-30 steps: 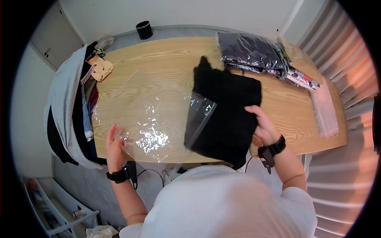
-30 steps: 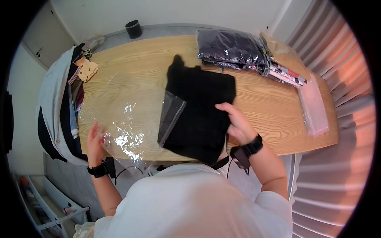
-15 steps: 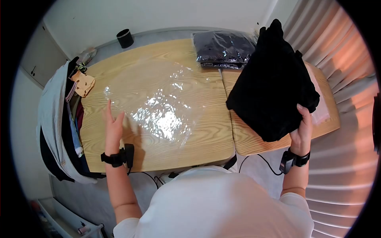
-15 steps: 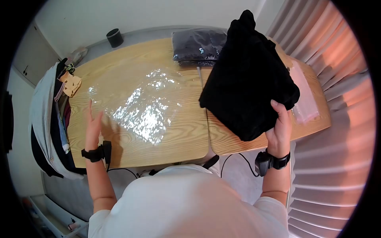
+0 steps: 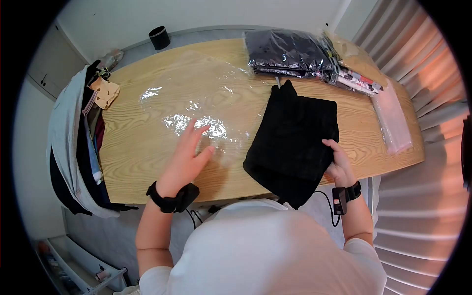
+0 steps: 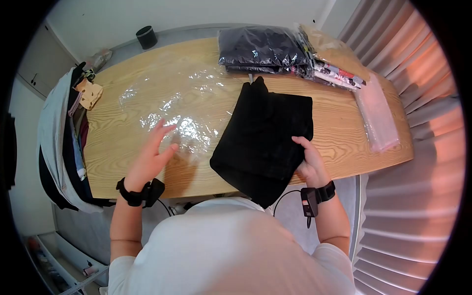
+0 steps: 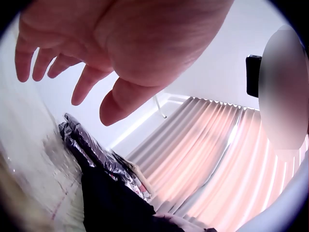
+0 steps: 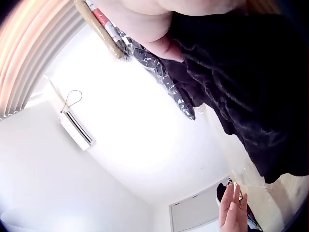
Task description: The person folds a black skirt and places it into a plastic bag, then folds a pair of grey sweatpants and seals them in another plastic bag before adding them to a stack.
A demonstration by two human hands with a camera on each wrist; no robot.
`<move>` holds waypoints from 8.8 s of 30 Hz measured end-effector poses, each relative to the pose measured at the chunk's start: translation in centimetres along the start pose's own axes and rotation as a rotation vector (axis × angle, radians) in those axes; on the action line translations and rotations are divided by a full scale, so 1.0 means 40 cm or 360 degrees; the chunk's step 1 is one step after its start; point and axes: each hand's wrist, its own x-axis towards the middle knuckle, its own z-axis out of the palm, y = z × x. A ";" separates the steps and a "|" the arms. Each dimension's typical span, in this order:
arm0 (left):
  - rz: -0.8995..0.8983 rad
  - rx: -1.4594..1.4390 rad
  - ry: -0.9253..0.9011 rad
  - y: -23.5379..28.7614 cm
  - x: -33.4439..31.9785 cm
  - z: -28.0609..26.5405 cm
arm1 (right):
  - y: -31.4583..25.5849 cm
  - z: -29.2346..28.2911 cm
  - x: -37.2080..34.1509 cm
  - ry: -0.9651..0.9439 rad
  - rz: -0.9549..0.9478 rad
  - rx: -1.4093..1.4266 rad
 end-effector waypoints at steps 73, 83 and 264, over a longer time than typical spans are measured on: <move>-0.0613 0.0563 0.0359 -0.073 -0.045 0.065 | 0.168 0.176 0.179 -0.0328 0.0235 0.0130; -0.0541 0.0431 0.0352 -0.085 -0.034 0.064 | 0.189 0.178 0.186 -0.0272 0.0145 0.0130; -0.0694 0.0435 -0.0509 0.035 -0.009 0.067 | 0.378 0.386 0.154 -0.0348 0.0309 -0.0117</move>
